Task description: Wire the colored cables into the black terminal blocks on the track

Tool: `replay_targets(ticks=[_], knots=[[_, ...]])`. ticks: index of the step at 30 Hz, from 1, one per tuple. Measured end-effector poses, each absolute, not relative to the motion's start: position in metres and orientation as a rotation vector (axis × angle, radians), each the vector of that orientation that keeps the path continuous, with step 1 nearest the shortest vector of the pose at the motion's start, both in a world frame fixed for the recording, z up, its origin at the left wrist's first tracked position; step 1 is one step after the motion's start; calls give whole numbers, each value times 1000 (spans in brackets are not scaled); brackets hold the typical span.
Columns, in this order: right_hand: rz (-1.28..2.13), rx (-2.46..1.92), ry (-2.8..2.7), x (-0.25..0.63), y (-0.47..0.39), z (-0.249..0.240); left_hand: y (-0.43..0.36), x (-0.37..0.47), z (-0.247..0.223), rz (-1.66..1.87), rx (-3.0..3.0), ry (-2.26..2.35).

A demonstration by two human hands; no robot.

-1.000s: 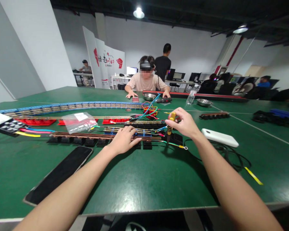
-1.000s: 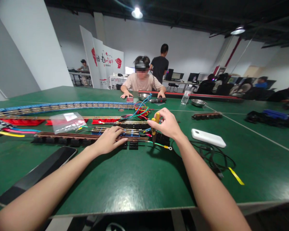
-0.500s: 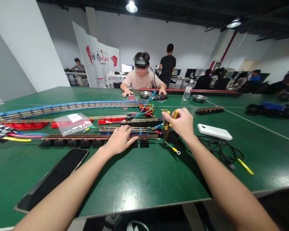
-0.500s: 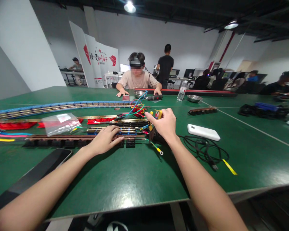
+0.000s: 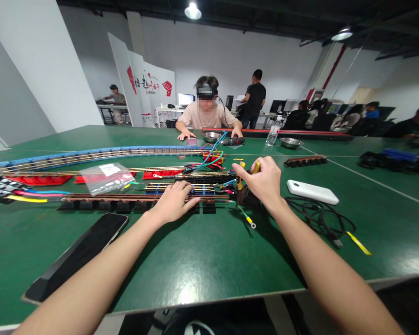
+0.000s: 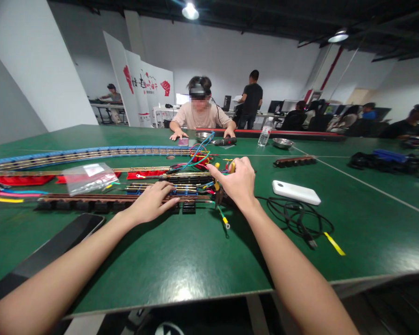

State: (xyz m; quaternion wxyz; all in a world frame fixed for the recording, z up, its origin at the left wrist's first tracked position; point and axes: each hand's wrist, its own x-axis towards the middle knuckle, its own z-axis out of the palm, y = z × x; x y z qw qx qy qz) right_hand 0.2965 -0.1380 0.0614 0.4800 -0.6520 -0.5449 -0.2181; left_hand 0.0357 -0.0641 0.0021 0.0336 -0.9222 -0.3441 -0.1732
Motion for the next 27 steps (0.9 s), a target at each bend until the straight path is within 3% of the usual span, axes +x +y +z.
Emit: replay_targets(ticks=[27], knots=[[-444, -1597, -1367, 291, -146, 62, -64, 35, 2, -544, -2842, -1058]])
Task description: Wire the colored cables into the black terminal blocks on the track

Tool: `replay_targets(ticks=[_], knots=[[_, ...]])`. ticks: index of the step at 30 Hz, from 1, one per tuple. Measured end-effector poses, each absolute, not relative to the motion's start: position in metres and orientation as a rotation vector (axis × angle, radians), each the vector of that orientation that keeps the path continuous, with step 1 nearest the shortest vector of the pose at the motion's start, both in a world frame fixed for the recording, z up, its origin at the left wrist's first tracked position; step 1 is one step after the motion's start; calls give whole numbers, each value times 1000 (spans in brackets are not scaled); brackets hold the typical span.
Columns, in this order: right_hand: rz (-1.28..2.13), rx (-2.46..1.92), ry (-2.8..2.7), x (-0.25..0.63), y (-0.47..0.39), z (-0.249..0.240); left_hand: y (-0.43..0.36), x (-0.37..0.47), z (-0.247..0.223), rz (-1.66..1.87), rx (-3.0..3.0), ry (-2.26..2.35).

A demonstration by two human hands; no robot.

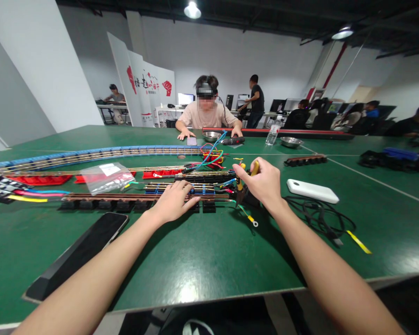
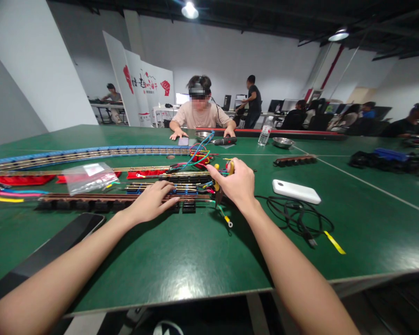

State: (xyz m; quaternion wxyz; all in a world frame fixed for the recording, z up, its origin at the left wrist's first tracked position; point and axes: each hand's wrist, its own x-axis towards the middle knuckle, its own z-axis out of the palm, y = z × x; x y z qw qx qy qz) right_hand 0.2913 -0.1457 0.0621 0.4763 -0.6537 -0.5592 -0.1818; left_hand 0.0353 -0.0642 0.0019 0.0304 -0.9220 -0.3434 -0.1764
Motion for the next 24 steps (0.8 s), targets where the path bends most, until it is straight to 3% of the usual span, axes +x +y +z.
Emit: replay_targets(ticks=[24], knots=[[-257, -1482, -1331, 285, -143, 55, -63, 36, 2, -539, -2848, -1066]])
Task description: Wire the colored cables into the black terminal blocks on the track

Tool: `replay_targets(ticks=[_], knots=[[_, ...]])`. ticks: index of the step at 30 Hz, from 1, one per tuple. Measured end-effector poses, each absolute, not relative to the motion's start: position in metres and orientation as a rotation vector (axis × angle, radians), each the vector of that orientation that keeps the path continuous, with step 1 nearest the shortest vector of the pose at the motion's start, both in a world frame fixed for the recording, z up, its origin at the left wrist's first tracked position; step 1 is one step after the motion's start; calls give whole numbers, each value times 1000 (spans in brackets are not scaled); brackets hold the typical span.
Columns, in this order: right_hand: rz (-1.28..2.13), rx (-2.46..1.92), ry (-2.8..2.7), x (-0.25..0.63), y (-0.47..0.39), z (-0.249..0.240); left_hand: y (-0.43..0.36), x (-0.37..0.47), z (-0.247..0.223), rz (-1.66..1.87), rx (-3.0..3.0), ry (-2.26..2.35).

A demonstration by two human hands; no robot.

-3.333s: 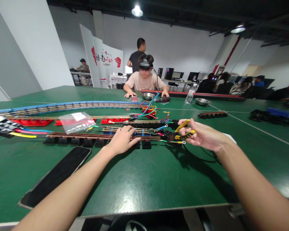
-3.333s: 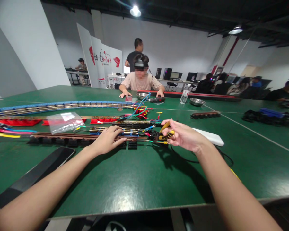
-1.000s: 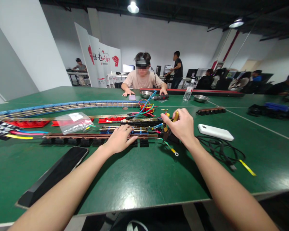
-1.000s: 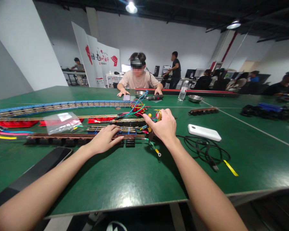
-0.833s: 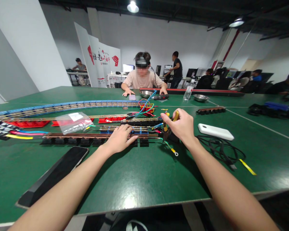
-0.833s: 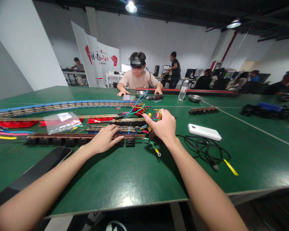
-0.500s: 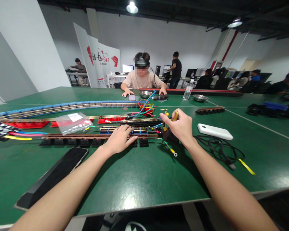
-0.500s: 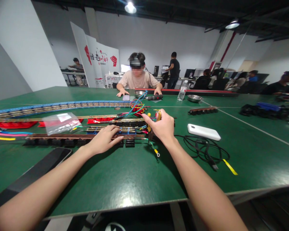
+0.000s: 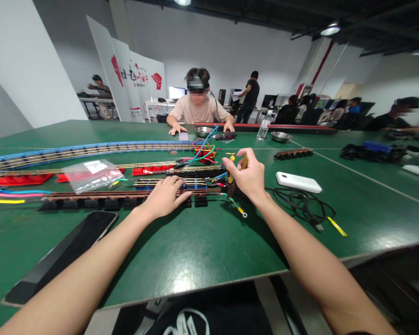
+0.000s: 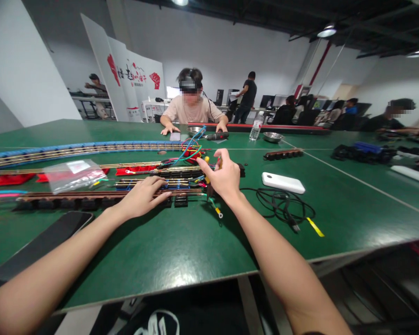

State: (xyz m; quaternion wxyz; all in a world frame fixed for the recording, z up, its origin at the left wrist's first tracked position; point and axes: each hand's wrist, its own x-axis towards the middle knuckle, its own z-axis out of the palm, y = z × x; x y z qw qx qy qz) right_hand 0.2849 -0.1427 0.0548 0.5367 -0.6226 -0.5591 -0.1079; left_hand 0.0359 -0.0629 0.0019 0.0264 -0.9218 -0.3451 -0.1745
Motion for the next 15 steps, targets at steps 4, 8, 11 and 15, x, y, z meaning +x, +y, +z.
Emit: replay_targets(ticks=[4, 8, 11, 15], knots=[[-391, -1518, -1444, 283, -143, 54, -64, 36, 3, -557, -2858, -1066], [-460, -1589, -1468, 280, -144, 53, -63, 36, 2, -567, -2853, -1060], [-480, -1629, -1491, 278, -146, 53, -63, 36, 1, -588, -2854, -1062], [-459, -1587, -1540, 279, -149, 54, -63, 36, 1, -568, -2848, -1064]])
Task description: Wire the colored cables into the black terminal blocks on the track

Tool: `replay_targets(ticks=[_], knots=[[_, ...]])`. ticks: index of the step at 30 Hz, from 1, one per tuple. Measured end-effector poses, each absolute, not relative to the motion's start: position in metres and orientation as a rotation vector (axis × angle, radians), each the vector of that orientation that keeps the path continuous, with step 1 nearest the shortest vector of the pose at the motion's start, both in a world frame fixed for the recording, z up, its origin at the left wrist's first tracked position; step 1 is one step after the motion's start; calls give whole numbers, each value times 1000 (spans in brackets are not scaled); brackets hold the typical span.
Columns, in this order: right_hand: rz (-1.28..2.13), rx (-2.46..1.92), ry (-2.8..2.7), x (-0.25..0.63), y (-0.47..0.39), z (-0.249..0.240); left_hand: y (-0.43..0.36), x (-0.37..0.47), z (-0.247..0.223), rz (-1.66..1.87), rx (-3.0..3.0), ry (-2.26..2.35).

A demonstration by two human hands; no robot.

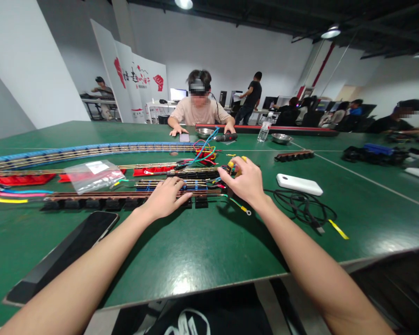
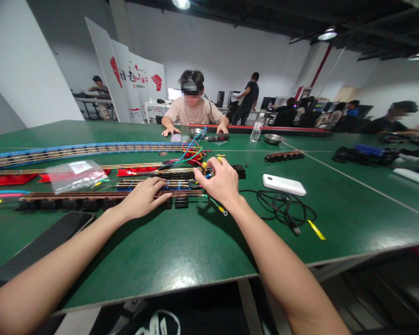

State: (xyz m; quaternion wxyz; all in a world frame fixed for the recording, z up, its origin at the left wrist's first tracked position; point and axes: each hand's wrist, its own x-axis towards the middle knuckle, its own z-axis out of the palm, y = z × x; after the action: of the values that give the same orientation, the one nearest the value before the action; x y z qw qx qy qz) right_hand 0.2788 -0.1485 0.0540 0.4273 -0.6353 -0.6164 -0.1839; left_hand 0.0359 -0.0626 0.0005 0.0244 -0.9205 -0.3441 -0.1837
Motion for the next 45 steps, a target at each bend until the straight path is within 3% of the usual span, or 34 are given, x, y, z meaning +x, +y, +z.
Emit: replay_targets(ticks=[19, 45], knots=[[317, -1183, -1598, 295, -143, 54, -63, 35, 1, -559, -2858, -1050], [241, -1097, -1688, 301, -141, 52, -67, 38, 6, -665, -2936, -1093]])
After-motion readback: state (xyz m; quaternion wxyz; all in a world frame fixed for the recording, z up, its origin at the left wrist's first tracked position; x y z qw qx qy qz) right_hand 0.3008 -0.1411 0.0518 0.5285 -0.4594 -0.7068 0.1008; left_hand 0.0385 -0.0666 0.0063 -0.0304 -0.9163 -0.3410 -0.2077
